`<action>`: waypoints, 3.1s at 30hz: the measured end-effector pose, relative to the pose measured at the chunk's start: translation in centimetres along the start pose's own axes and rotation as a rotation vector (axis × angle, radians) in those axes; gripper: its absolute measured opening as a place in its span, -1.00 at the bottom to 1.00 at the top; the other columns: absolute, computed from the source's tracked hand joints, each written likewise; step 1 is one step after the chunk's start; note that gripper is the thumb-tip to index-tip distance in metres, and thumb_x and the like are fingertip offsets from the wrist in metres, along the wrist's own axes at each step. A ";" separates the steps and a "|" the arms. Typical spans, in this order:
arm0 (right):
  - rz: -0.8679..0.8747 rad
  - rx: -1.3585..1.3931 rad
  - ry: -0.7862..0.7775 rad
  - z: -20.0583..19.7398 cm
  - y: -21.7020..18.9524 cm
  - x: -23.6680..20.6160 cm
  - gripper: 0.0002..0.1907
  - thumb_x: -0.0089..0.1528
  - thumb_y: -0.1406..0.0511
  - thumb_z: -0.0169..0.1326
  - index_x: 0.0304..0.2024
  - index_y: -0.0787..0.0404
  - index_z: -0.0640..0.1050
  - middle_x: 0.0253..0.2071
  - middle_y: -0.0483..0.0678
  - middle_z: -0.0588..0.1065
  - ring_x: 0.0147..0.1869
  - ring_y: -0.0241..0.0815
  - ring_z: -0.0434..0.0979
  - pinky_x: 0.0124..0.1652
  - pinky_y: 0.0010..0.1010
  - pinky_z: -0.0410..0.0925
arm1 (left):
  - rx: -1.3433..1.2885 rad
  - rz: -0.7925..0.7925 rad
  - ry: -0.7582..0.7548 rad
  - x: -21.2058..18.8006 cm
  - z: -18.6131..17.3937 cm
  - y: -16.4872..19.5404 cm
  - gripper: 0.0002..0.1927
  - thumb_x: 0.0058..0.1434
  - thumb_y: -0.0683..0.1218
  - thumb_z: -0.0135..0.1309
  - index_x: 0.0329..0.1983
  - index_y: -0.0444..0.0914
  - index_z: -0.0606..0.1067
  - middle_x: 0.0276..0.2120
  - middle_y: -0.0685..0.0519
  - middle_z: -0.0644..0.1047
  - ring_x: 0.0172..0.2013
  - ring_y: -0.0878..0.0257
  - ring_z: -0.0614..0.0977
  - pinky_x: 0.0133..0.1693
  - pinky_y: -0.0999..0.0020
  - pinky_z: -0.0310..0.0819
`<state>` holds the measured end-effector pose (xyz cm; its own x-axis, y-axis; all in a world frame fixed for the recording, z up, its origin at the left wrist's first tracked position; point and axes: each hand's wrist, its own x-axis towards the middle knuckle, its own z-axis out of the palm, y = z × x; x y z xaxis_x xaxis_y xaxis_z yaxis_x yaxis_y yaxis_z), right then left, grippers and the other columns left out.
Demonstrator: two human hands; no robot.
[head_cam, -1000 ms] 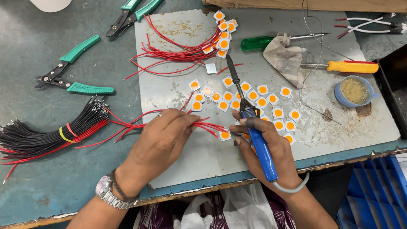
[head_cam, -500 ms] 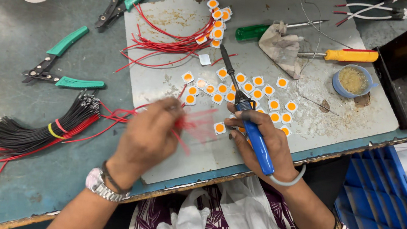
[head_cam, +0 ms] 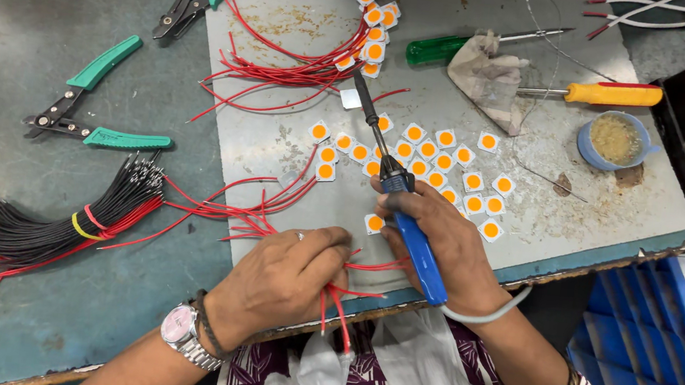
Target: The person solders red wires to small square LED modules on a workbench. They dip the wire ends into a small container of flux, then use a soldering iron to attach each wire to the LED pads. Completed units are moved aside as the process continues.
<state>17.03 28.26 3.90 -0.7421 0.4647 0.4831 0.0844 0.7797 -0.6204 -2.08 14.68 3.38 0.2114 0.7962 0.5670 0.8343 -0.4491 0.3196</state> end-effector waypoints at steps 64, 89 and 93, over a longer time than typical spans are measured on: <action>0.305 0.029 0.072 -8.7 -4.7 -0.6 -0.80 0.07 0.27 0.18 -0.45 0.33 0.58 -0.51 -0.03 0.55 -0.47 -0.27 0.53 -0.43 -0.53 0.34 | 0.092 0.009 -0.235 0.9 1.0 0.4 -0.83 0.05 -0.16 0.11 -0.31 -0.31 0.44 0.02 -0.12 0.58 -0.58 0.19 0.58 -0.51 0.28 0.46; 0.292 0.029 0.076 -8.5 -5.0 0.1 -0.78 0.05 0.27 0.19 -0.45 0.35 0.58 -0.51 -0.02 0.57 -0.52 -0.30 0.55 -0.47 -0.55 0.32 | 0.082 0.001 -0.212 1.2 1.1 0.5 -0.83 0.07 -0.15 0.15 -0.34 -0.33 0.44 0.00 -0.12 0.58 -0.57 0.18 0.60 -0.52 0.28 0.47; 0.336 0.015 0.089 -8.8 -5.4 -0.2 -0.79 0.06 0.28 0.21 -0.45 0.35 0.58 -0.52 -0.02 0.56 -0.48 -0.26 0.51 -0.44 -0.54 0.32 | 0.076 0.003 -0.208 1.1 1.2 0.5 -0.83 0.07 -0.15 0.14 -0.33 -0.33 0.44 0.00 -0.14 0.58 -0.56 0.18 0.60 -0.51 0.28 0.47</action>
<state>22.56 27.64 12.55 -0.6131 0.7300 0.3019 0.3044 0.5709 -0.7625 -0.83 15.84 3.28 0.3083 0.8648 0.3964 0.8676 -0.4265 0.2557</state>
